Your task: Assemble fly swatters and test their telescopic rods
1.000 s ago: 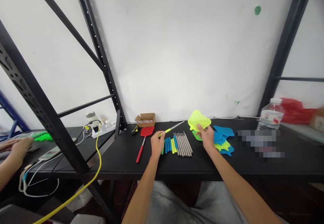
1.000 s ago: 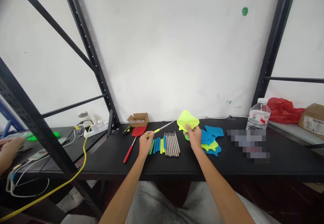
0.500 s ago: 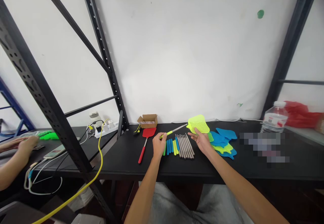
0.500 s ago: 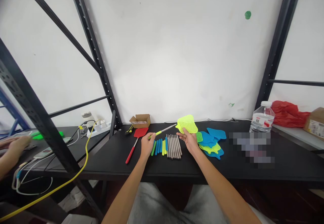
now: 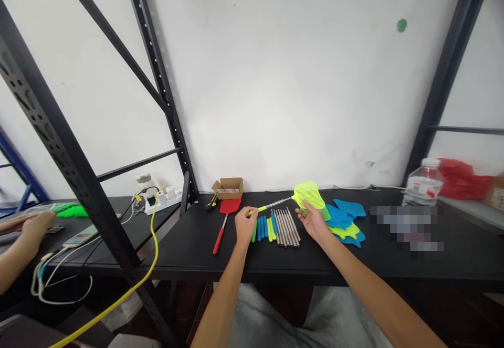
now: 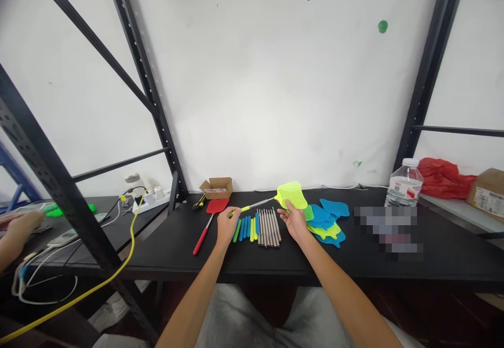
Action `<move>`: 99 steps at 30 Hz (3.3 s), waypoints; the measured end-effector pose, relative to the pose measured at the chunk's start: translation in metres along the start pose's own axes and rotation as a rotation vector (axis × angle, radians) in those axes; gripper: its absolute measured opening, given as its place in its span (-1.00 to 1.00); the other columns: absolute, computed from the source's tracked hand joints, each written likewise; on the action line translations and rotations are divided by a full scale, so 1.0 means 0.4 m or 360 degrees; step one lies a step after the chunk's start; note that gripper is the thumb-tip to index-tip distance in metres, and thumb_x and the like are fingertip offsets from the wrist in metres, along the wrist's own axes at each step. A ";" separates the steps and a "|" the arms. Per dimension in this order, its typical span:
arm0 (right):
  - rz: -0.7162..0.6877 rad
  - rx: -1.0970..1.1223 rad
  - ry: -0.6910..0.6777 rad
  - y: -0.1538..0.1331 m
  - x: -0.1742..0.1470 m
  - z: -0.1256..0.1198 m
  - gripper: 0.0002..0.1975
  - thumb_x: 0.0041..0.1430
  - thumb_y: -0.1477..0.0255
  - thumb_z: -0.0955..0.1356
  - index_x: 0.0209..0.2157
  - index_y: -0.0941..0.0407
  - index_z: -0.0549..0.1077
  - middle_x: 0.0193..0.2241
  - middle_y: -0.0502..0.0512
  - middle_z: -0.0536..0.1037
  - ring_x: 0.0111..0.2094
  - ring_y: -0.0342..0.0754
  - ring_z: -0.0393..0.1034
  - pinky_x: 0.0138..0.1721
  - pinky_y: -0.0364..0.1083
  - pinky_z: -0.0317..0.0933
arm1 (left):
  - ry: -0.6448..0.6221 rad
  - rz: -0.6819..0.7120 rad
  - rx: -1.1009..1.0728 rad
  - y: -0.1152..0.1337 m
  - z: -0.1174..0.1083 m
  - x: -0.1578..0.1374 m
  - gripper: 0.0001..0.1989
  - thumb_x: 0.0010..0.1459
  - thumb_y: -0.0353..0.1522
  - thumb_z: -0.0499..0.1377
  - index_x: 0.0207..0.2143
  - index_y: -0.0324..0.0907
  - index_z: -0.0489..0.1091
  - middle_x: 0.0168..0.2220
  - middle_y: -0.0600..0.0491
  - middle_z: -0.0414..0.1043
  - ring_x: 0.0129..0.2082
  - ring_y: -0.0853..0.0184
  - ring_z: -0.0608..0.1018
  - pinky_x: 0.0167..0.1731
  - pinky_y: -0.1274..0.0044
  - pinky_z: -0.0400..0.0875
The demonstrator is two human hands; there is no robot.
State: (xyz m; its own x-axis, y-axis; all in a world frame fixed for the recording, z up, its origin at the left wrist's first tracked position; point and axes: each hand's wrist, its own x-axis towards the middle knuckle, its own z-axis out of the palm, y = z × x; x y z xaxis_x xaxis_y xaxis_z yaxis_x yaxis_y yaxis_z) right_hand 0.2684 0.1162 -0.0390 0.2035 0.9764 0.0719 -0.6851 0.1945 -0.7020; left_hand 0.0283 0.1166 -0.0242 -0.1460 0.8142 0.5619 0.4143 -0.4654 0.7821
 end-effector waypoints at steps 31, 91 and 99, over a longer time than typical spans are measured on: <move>-0.0047 -0.0093 -0.0012 0.003 0.000 0.005 -0.69 0.01 0.41 0.48 -0.16 0.08 0.47 -0.28 0.10 0.62 -0.56 -0.16 0.42 -0.59 -0.20 0.28 | 0.0001 0.0018 0.0032 -0.011 0.001 0.001 -0.73 0.13 -0.21 0.12 -0.40 -0.19 0.52 -0.40 0.05 0.52 -0.37 0.32 0.52 -0.31 0.54 0.32; -0.0104 -0.0335 -0.0188 0.019 0.002 -0.007 -0.63 -0.08 0.33 0.53 -0.21 0.10 0.47 -0.41 0.09 0.62 -0.61 -0.15 0.36 -0.60 -0.16 0.22 | 0.0101 -0.0088 0.0169 -0.003 -0.011 -0.002 -0.68 0.10 -0.22 0.03 -0.62 -0.17 0.33 -0.63 0.13 0.23 -0.53 0.38 0.32 -0.48 0.58 0.13; -0.0099 -0.0360 -0.0228 0.021 0.003 -0.010 -0.61 -0.07 0.28 0.53 -0.21 0.10 0.45 -0.42 0.08 0.62 -0.60 -0.16 0.37 -0.59 -0.17 0.22 | 0.0088 -0.0133 0.0170 0.000 -0.014 -0.004 -0.70 0.10 -0.24 0.03 -0.61 -0.17 0.32 -0.62 0.14 0.21 -0.53 0.40 0.30 -0.49 0.59 0.11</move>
State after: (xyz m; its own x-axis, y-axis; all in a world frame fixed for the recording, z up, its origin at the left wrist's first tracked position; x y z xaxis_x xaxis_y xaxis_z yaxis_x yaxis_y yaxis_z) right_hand 0.2658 0.1187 -0.0477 0.1281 0.9697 0.2081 -0.4977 0.2443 -0.8322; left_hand 0.0237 0.1135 -0.0236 -0.2319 0.8269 0.5122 0.4913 -0.3549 0.7954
